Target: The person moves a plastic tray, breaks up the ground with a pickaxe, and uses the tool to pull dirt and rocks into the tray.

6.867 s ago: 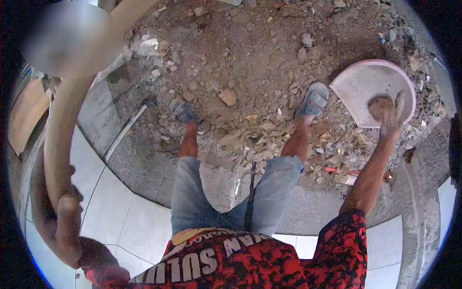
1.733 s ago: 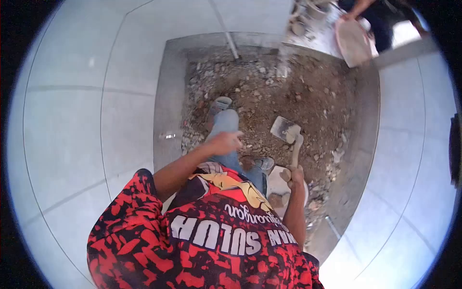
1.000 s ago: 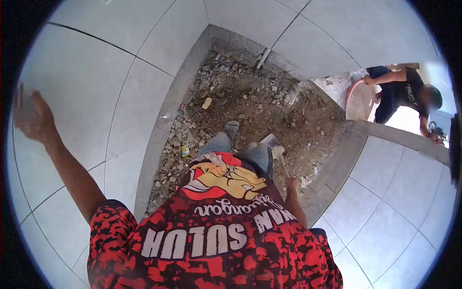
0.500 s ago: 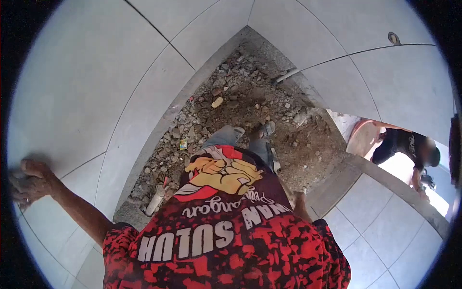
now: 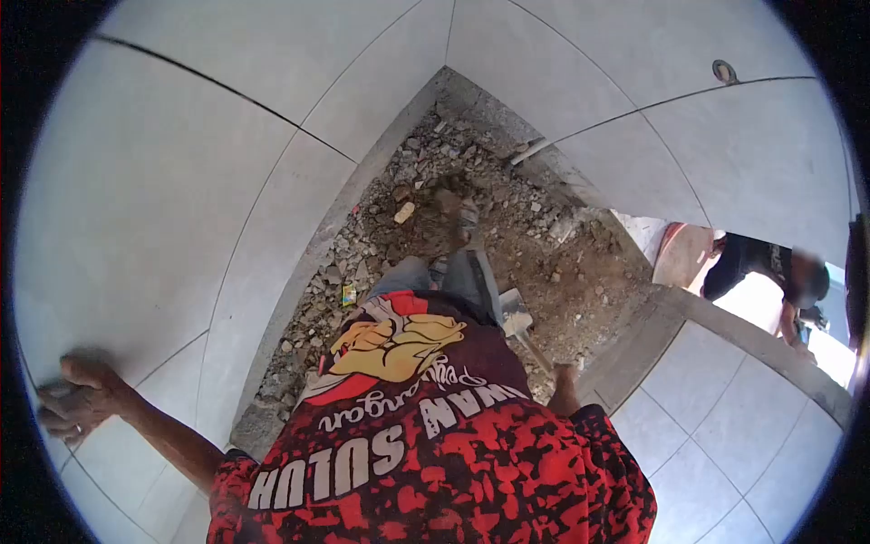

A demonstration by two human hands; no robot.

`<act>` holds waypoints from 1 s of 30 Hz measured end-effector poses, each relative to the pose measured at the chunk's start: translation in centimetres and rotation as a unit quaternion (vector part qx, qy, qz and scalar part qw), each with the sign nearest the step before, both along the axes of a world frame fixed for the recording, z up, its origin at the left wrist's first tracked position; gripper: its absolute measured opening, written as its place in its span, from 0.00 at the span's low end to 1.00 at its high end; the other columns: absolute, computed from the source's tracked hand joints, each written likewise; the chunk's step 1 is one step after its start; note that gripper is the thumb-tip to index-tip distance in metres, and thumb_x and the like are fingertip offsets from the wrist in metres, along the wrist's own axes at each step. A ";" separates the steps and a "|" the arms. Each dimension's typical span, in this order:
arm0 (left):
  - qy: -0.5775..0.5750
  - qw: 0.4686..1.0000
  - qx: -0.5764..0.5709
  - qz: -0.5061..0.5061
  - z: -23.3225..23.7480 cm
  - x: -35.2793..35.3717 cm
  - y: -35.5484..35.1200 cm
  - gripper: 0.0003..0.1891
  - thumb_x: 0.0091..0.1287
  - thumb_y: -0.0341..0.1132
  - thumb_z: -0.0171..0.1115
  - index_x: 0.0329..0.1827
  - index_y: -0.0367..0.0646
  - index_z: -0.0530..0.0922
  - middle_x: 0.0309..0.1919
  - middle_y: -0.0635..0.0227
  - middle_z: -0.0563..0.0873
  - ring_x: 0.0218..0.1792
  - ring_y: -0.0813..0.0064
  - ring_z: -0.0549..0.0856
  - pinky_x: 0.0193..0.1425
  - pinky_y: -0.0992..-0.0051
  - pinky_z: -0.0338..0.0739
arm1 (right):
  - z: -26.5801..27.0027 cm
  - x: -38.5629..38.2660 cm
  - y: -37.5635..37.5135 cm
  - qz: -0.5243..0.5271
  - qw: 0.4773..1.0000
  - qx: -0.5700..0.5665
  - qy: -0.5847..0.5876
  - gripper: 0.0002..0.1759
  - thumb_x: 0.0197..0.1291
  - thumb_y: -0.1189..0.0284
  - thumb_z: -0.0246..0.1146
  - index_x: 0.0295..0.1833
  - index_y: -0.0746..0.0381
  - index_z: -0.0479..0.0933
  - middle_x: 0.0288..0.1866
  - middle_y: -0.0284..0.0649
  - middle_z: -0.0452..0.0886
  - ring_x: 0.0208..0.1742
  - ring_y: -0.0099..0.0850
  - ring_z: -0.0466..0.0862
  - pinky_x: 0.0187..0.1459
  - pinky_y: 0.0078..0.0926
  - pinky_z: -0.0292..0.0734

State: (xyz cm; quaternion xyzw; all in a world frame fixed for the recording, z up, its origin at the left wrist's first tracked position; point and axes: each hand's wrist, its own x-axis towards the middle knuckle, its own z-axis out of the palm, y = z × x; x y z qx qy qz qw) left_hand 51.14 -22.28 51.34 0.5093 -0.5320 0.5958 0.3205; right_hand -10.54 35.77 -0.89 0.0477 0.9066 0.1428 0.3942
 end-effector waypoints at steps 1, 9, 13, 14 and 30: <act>-0.014 1.000 0.006 0.005 -0.1 0.5 0.3 0.37 0.55 0.69 0.42 0.49 0.44 0.72 0.53 0.54 0.68 0.57 0.51 0.62 0.56 0.40 0.46 | 1.2 0.7 -1.1 0.016 0.999 0.006 0.036 0.15 0.47 0.65 0.60 0.40 0.61 0.77 0.34 0.42 0.79 0.33 0.34 0.81 0.36 0.32 0.75; 0.006 1.000 0.019 0.006 -0.6 0.9 0.4 0.37 0.55 0.68 0.43 0.49 0.41 0.72 0.54 0.55 0.68 0.58 0.52 0.61 0.56 0.40 0.46 | 3.9 0.2 -2.3 0.084 0.996 -0.019 0.038 0.14 0.44 0.63 0.61 0.34 0.62 0.77 0.31 0.44 0.80 0.34 0.35 0.80 0.34 0.33 0.73; 0.052 0.998 0.034 -0.027 0.3 -3.4 0.8 0.37 0.55 0.68 0.44 0.47 0.39 0.72 0.53 0.55 0.69 0.62 0.52 0.57 0.57 0.40 0.45 | 3.2 0.1 -2.6 0.073 0.997 -0.022 0.017 0.15 0.43 0.62 0.61 0.35 0.60 0.78 0.32 0.45 0.80 0.37 0.37 0.80 0.36 0.34 0.73; 0.052 0.998 0.031 -0.023 0.4 -3.0 0.7 0.37 0.55 0.68 0.44 0.47 0.39 0.72 0.53 0.55 0.69 0.62 0.52 0.57 0.57 0.40 0.45 | 2.8 -0.4 -2.4 0.075 0.997 -0.026 0.008 0.15 0.43 0.62 0.61 0.35 0.60 0.78 0.32 0.45 0.80 0.38 0.38 0.80 0.37 0.34 0.73; -0.037 0.999 0.017 0.005 -0.2 0.0 0.3 0.31 0.61 0.62 0.39 0.50 0.42 0.68 0.49 0.58 0.70 0.54 0.50 0.65 0.54 0.41 0.50 | 3.0 -1.5 -4.1 0.025 0.983 -0.172 0.055 0.17 0.44 0.62 0.60 0.35 0.65 0.78 0.33 0.49 0.79 0.36 0.41 0.80 0.34 0.36 0.71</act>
